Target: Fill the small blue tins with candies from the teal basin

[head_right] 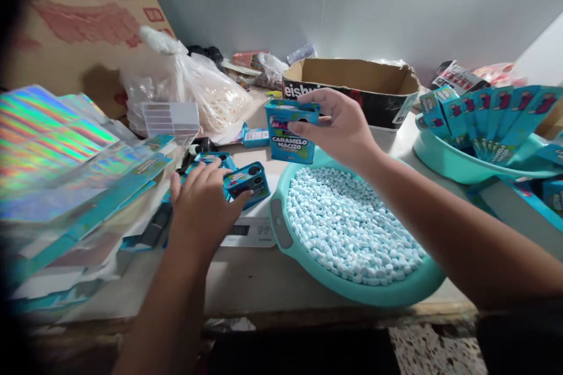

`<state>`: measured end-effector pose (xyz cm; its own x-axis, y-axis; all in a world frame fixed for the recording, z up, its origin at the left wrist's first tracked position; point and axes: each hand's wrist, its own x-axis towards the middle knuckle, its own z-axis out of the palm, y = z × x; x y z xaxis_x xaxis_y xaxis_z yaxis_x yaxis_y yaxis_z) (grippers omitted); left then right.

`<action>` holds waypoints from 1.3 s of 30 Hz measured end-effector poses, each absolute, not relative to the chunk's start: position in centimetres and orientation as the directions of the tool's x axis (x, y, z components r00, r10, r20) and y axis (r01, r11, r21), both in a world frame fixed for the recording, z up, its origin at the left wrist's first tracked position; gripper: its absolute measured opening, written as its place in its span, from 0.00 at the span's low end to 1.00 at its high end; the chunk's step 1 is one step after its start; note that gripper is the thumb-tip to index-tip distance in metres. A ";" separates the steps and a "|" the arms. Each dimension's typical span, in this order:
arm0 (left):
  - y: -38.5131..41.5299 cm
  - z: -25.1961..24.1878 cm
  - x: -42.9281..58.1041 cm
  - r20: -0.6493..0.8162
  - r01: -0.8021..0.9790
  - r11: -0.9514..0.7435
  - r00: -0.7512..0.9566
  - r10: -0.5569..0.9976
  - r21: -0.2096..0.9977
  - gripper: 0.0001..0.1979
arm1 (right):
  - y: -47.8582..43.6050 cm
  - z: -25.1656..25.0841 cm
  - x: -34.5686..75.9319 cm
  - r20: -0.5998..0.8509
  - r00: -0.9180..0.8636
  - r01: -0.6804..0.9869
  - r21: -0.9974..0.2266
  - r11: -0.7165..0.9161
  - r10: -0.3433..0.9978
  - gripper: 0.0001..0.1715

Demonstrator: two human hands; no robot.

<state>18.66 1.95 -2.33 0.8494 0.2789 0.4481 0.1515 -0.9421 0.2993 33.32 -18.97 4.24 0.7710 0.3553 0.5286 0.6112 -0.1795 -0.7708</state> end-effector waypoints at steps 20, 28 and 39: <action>0.7 -0.3 17.3 0.678 -0.597 -0.801 0.572 -0.462 -0.042 0.20 | -14.3 -5.0 36.2 0.528 0.680 0.704 -0.665 -0.250 0.509 0.22; 0.4 -0.1 18.0 0.606 -0.613 -0.780 0.574 -0.551 -0.128 0.19 | -14.5 -5.1 35.6 0.547 0.601 0.787 -0.532 -0.312 0.583 0.13; -0.7 -0.5 18.1 0.596 -0.599 -0.794 0.601 -0.532 -0.104 0.20 | -14.8 0.2 36.1 0.659 0.665 0.725 -0.682 -0.092 0.351 0.14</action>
